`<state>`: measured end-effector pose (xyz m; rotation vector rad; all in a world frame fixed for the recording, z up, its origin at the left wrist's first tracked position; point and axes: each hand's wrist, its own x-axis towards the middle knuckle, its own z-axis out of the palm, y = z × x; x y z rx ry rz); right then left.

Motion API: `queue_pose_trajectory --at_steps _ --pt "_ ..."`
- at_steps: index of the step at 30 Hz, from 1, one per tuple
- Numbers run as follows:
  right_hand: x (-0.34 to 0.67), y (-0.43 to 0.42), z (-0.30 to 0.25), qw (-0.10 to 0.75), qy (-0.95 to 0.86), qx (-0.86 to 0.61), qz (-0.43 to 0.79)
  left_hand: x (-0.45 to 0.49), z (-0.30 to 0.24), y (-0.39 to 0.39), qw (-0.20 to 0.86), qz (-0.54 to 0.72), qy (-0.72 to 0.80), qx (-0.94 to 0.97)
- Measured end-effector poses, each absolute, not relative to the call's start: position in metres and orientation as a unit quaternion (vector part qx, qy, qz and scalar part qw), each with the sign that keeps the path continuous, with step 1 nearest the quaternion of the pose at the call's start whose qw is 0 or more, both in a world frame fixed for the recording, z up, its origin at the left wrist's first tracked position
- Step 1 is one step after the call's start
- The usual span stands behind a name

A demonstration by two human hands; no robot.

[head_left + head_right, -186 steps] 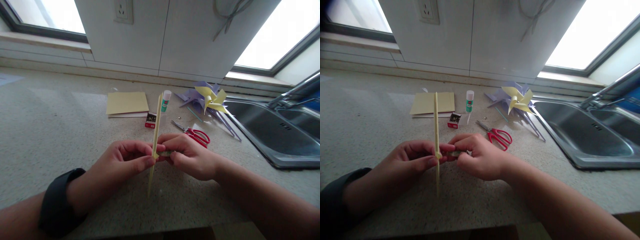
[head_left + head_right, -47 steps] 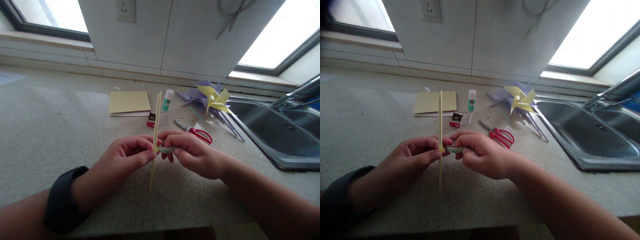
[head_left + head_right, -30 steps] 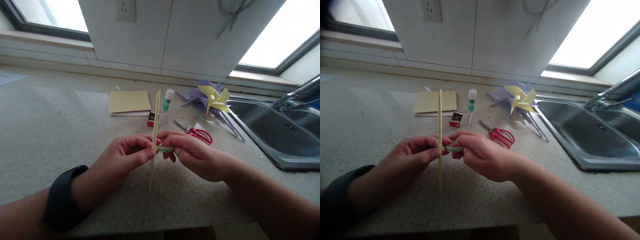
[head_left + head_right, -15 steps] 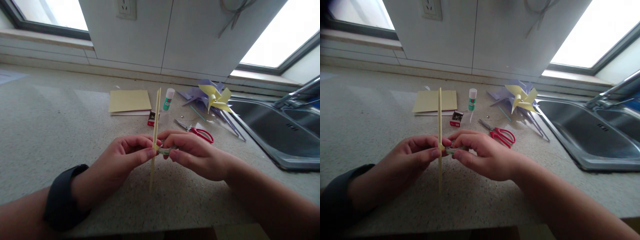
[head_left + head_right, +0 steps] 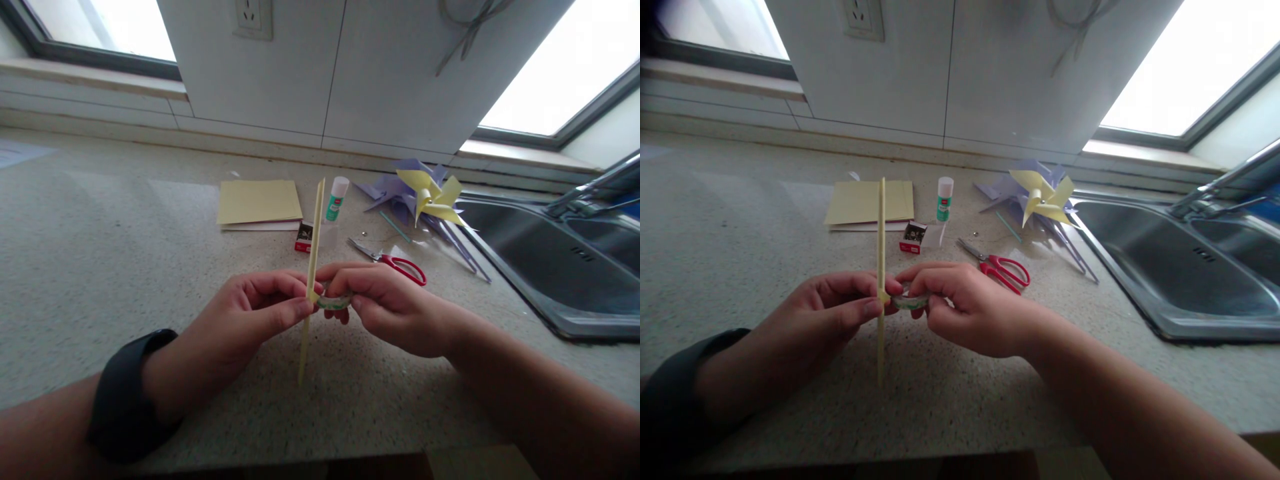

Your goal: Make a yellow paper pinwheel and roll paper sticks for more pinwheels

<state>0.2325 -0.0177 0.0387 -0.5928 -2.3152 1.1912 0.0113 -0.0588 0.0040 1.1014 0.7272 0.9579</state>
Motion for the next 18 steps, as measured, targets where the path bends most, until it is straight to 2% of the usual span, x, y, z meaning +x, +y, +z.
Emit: queue_pose_trajectory --at_steps 5,9,13,18 --pt "0.234 -0.018 0.033 0.238 -0.825 -0.216 0.464 0.012 0.005 -0.059 0.692 0.430 0.323 0.481" --pt "0.234 -0.017 0.028 0.322 -0.773 -0.245 0.489 0.011 0.005 -0.061 0.705 0.437 0.330 0.450" --pt "0.235 -0.015 0.028 0.384 -0.783 -0.269 0.409 0.012 0.005 -0.062 0.690 0.479 0.354 0.412" --pt "0.236 -0.014 0.025 0.373 -0.824 -0.305 0.298 0.015 0.008 -0.062 0.656 0.525 0.369 0.398"
